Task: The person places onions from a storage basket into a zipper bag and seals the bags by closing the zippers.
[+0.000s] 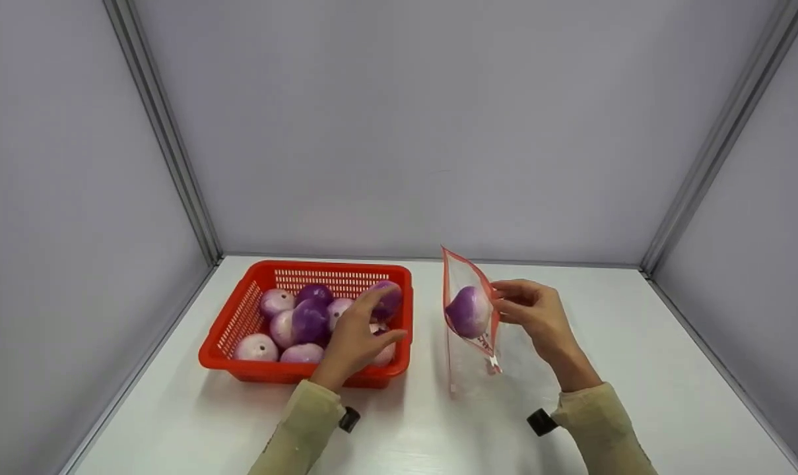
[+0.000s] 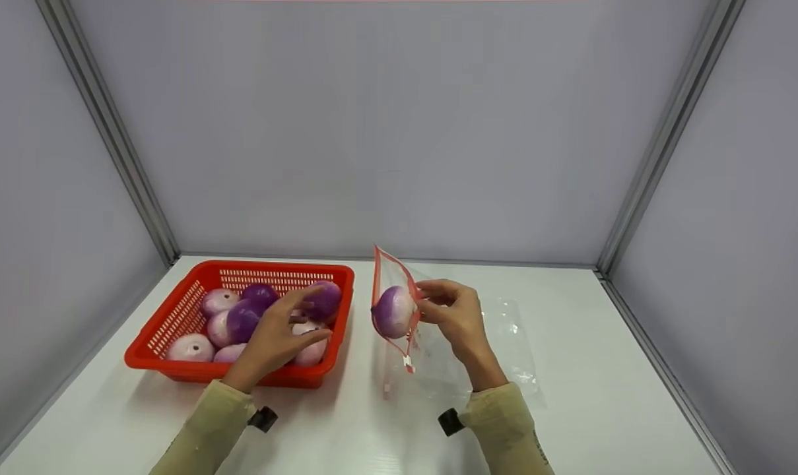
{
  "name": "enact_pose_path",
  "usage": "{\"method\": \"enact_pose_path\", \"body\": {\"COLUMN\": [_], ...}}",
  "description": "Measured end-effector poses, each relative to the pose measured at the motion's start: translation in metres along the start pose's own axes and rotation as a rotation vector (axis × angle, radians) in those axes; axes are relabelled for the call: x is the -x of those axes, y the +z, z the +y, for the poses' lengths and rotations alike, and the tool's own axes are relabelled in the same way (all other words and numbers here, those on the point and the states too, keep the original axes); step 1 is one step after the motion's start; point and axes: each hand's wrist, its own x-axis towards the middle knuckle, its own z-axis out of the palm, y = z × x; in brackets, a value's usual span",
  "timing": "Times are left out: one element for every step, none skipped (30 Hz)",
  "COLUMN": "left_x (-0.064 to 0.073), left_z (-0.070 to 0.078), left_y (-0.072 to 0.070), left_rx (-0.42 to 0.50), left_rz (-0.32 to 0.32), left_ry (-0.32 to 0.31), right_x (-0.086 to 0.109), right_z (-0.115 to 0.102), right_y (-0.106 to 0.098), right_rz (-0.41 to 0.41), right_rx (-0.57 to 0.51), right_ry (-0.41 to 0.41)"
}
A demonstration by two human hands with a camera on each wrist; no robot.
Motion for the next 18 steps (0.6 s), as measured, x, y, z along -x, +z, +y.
{"method": "enact_pose_path", "body": {"left_x": [0.001,0.002,0.003,0.005,0.007,0.008,0.010,0.011,0.012,0.013,0.014,0.014,0.014,0.015,0.015,0.015,0.015,0.015], "left_z": [-0.003,-0.006,-0.009,-0.012,-0.015,-0.017,-0.019,-0.021,-0.022,-0.023,-0.024,-0.025,-0.025,-0.026,-0.026,-0.027,-0.028,-0.028], "left_y": [-0.002,-0.004,-0.006,-0.007,-0.008,-0.010,-0.011,-0.011,-0.012,-0.013,-0.014,-0.014,-0.015,-0.015,-0.015,-0.015,-0.016,-0.016], "left_rx": [-0.012,-0.011,-0.011,-0.007,-0.002,0.000,0.001,0.001,-0.004,-0.009,-0.016,-0.023,-0.029,-0.033,-0.036,-0.039,-0.041,-0.042], "left_rz": [-0.002,-0.009,-0.016,-0.026,-0.037,-0.047,-0.058,-0.070,-0.083,-0.096,-0.109,-0.122,-0.136,-0.151,-0.163,-0.176,-0.189,-0.202], "left_ry": [-0.005,-0.017,-0.024,-0.034,-0.041,-0.050,-0.054,-0.062,-0.076,-0.088,-0.101,-0.116,-0.130,-0.145,-0.156,-0.158,-0.159,-0.161], "right_x": [0.000,0.000,-0.001,-0.001,-0.001,-0.001,-0.001,-0.001,-0.001,-0.001,-0.001,-0.001,-0.001,-0.001,-0.001,-0.001,-0.002,-0.002], "right_z": [0.000,0.000,0.001,0.001,0.001,0.001,0.001,0.002,0.002,0.001,0.001,0.001,0.001,0.001,0.000,0.000,0.000,0.000], "right_y": [0.000,0.000,0.000,0.000,0.000,0.000,-0.001,-0.001,-0.001,-0.001,-0.001,-0.001,-0.001,-0.001,-0.001,-0.001,-0.001,-0.001], "right_rz": [0.000,0.001,0.003,0.005,0.006,0.003,0.000,-0.002,-0.003,-0.006,-0.010,-0.012,-0.013,-0.014,-0.014,-0.015,-0.014,-0.013], "right_rx": [0.004,0.006,0.005,0.004,0.002,0.002,0.000,-0.002,-0.005,-0.005,-0.005,-0.003,-0.003,-0.001,0.002,0.005,0.006,0.007], "right_ry": [-0.002,-0.003,-0.003,-0.002,-0.001,-0.002,-0.002,-0.001,0.000,0.002,0.005,0.007,0.010,0.013,0.015,0.016,0.017,0.018]}}
